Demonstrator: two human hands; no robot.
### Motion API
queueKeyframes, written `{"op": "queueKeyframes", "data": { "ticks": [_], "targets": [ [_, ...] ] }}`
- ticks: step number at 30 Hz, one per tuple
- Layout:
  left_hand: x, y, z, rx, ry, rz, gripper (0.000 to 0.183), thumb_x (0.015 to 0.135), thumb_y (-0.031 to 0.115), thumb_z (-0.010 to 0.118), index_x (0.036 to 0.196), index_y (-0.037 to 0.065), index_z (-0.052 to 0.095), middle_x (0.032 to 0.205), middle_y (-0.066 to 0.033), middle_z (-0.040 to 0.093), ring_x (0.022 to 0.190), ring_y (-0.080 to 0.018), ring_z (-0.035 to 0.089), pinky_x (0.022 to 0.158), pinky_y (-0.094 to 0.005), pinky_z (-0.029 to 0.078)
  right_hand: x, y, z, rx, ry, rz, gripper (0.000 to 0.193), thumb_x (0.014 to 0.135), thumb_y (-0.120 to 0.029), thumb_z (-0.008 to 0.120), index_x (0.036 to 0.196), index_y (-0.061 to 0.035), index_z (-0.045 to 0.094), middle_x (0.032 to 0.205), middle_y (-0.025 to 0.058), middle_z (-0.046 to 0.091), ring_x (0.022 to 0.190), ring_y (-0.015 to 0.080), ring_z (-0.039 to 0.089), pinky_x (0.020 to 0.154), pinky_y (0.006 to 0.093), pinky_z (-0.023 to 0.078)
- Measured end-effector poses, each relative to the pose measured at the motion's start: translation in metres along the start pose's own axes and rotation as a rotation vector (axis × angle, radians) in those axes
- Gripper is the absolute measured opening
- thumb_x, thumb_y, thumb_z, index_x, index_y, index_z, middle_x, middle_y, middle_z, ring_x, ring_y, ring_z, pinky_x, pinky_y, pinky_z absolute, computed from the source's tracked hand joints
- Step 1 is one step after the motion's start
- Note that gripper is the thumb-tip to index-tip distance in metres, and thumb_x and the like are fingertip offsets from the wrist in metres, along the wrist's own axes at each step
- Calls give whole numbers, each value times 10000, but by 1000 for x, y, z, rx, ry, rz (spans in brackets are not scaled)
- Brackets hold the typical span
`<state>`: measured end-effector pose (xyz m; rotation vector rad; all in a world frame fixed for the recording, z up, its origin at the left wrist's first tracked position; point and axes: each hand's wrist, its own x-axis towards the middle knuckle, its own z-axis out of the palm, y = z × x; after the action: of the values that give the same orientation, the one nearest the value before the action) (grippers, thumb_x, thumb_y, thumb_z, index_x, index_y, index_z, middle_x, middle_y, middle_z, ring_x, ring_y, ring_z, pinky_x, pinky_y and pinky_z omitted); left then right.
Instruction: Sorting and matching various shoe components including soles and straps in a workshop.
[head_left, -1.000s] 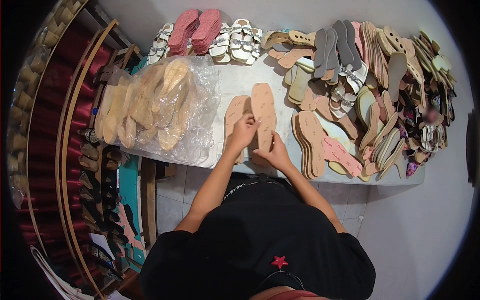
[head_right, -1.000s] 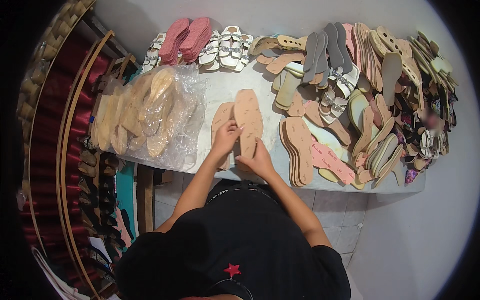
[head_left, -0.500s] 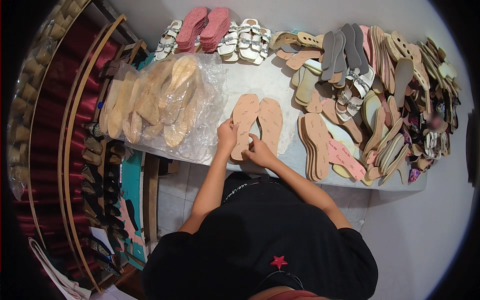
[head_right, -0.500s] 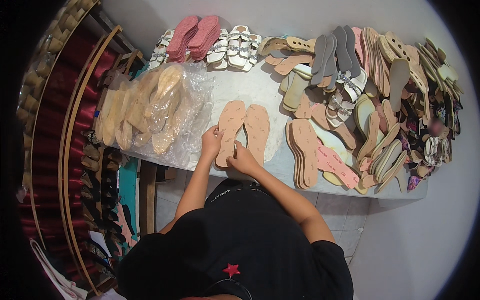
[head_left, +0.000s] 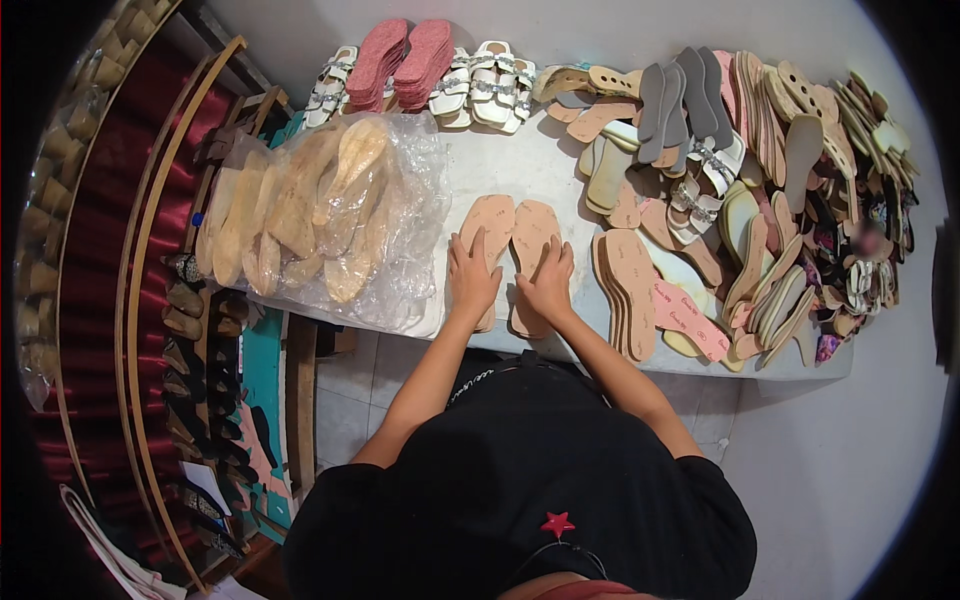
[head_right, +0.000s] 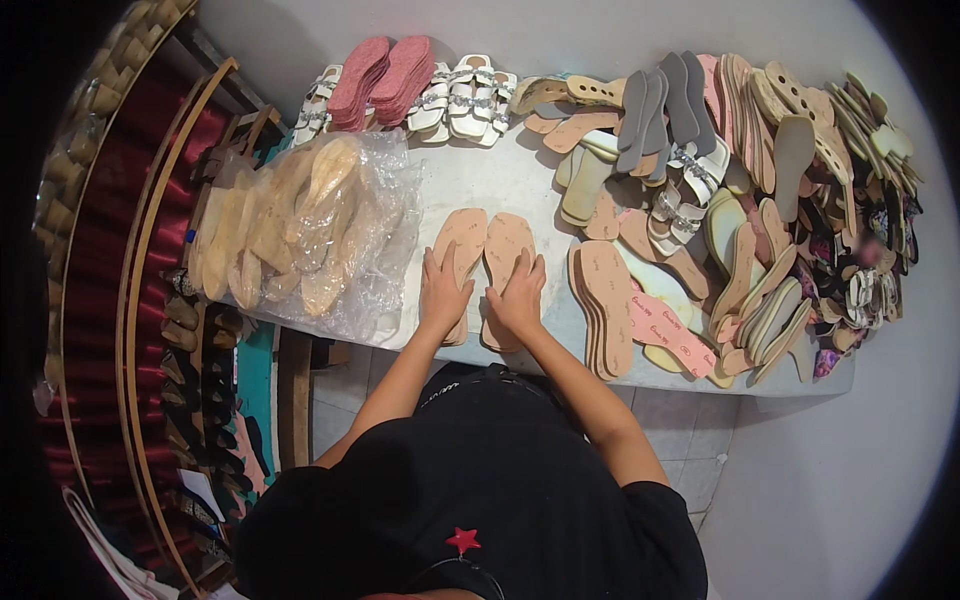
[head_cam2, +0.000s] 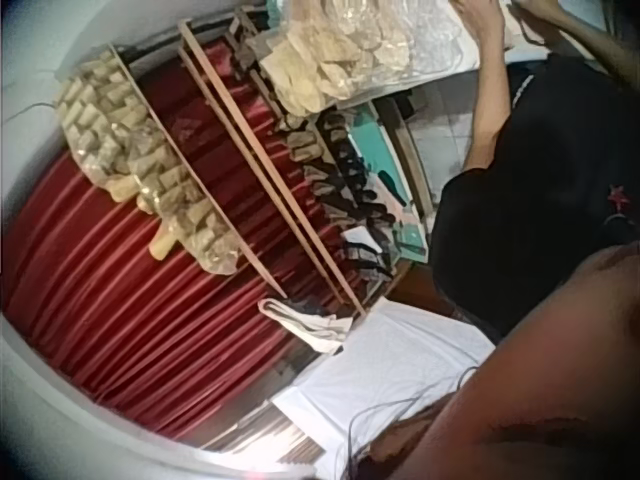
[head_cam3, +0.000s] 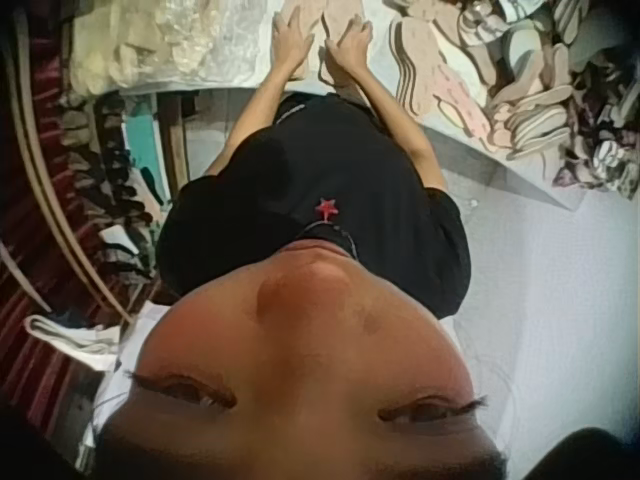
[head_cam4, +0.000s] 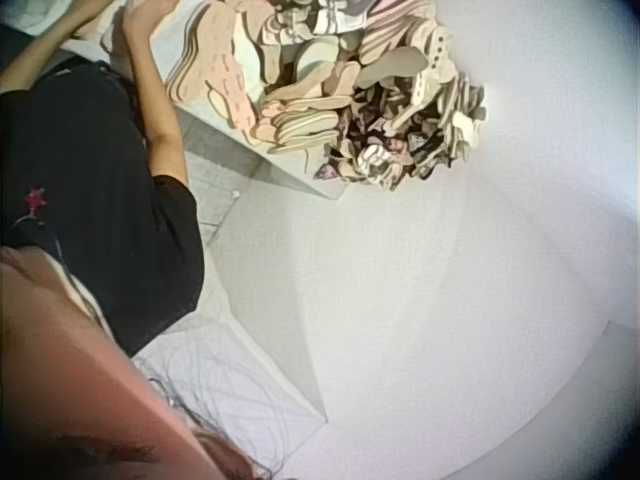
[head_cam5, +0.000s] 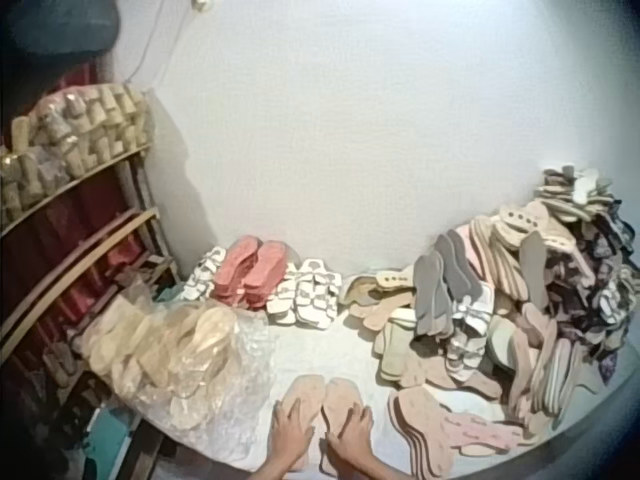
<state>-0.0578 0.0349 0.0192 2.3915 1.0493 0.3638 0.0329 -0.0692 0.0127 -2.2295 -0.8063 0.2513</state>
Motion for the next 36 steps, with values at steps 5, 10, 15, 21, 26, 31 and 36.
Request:
{"op": "queueKeyframes", "data": {
  "ticks": [5, 10, 15, 21, 26, 31, 36],
  "targets": [
    [0, 4, 5, -47, 1, 10, 694, 714, 82, 620, 1310, 133, 268, 1306, -311, 173, 1192, -466, 246, 969, -462, 289, 1, 14, 18, -6, -28, 0, 875, 626, -139, 678, 1274, 100, 140, 1266, 416, 85, 1207, 520, 115, 1011, 489, 166],
    [1, -1, 9, -16, 32, -4, 681, 719, 115, 616, 1303, 95, 267, 1311, -307, 173, 1198, -464, 239, 969, -474, 279, 5, 12, 13, 11, -22, -6, 842, 643, -167, 664, 1263, 107, 163, 1269, 410, 93, 1207, 515, 121, 1011, 493, 165],
    [4, 18, 0, 72, 30, 19, 701, 707, 206, 622, 1296, 63, 270, 1325, -297, 164, 1223, -454, 192, 985, -506, 217, 56, 28, -31, -92, 215, -114, 771, 651, -199, 659, 1225, 103, 242, 1263, 355, 172, 1178, 480, 192, 989, 492, 199],
    [13, 46, -2, -7, 27, 173, 670, 700, 223, 623, 1269, 44, 315, 1353, -258, 131, 1251, -428, 136, 997, -535, 156, 162, 46, -126, -256, 509, -48, 733, 661, -224, 656, 1222, 61, 280, 1239, 285, 244, 1141, 425, 256, 962, 468, 243],
    [19, 63, 3, -71, -42, 212, 607, 702, 219, 615, 1228, 40, 370, 1363, -223, 125, 1255, -406, 143, 998, -543, 145, 225, 62, -166, -500, 553, 106, 802, 658, -333, 697, 1239, 29, 279, 1198, 237, 320, 1081, 394, 352, 891, 482, 328],
    [21, 64, 6, -119, -27, 247, 557, 702, 204, 614, 1192, 41, 405, 1355, -227, 140, 1249, -405, 156, 993, -536, 161, 246, 51, -161, -797, 426, 327, 860, 627, -416, 696, 1262, -2, 290, 1157, 144, 406, 1062, 274, 405, 858, 447, 332],
    [26, 61, 9, -153, -24, 260, 517, 698, 187, 616, 1157, 40, 427, 1337, -237, 167, 1231, -404, 190, 985, -501, 203, 260, 62, -151, -894, 447, 309, 676, 644, -353, 689, 1133, 3, 386, 1016, 96, 458, 941, 248, 455, 806, 401, 354]
  ]
}}
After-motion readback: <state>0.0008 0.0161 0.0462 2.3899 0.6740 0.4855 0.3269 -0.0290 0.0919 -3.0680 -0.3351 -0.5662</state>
